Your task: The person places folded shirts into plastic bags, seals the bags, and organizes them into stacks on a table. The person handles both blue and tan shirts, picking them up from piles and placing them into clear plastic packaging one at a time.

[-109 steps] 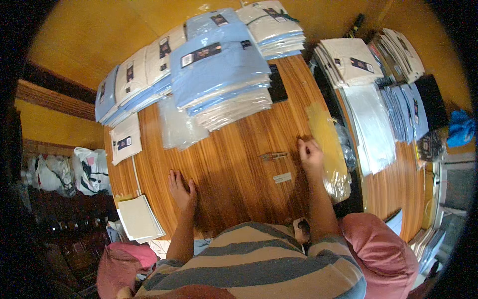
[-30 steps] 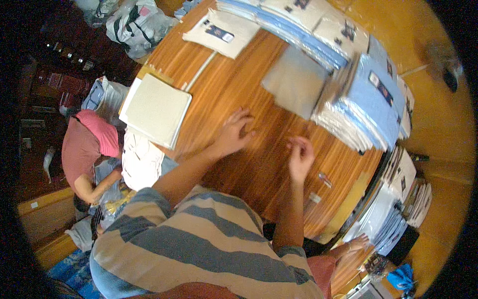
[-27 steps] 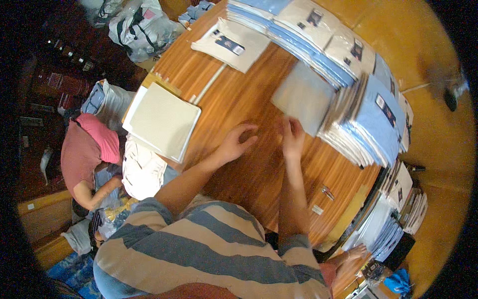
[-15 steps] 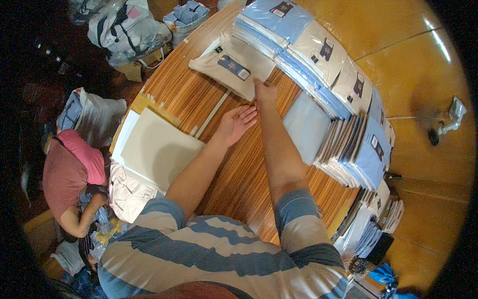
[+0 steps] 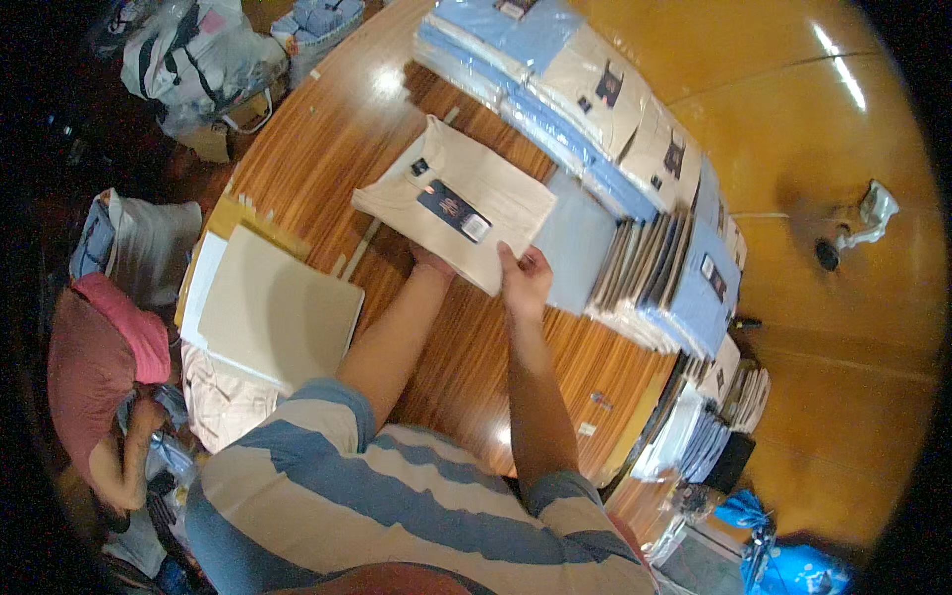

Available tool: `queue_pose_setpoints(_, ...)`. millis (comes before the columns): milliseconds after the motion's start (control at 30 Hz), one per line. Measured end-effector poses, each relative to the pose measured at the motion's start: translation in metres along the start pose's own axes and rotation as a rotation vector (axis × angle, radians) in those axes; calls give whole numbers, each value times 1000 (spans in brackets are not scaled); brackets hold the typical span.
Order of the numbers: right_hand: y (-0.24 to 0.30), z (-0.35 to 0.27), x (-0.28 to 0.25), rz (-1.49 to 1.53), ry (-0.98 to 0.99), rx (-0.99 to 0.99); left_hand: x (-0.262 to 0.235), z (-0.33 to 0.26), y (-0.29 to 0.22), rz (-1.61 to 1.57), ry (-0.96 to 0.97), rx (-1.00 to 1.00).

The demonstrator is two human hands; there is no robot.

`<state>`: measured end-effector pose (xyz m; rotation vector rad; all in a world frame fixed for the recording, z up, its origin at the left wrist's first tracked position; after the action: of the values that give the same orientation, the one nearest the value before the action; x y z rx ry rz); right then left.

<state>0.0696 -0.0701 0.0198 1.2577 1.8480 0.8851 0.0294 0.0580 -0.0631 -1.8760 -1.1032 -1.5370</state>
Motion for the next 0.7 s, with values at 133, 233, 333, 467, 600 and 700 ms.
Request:
queue_pose_setpoints(133,-51,-57,-93,57,91,-97,-45,-76,-9,340,160,0)
queue_pose_setpoints(233,-83,-96,-152,5,98,26,-25,-140,-46,1033,243,-145)
queue_pose_setpoints(333,-108,-131,-191,-43,183,150,-27,-194,-76,569,-41,-303)
queue_pose_setpoints(467,-154,-153,-228,-25,195,202,-43,-231,-118,489,-90,-501)
queue_pose_setpoints(600,-192,-148,-255,-182,200,130,3,-258,-108,1173,47,-547)
queue_pose_setpoints(700,-185,-150,-261,-448,121,38,0,-266,-111,1550,385,-369)
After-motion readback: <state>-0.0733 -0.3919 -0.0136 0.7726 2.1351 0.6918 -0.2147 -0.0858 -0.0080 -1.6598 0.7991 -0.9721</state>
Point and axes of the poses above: each hand's wrist, its own z-axis towards the middle knuckle, its own x-axis out of the palm, y = z × x, the point moved 1 cm from there along z, towards the middle knuckle, and after that the axes turned 15 degrees about x, right-handed, at the moved point
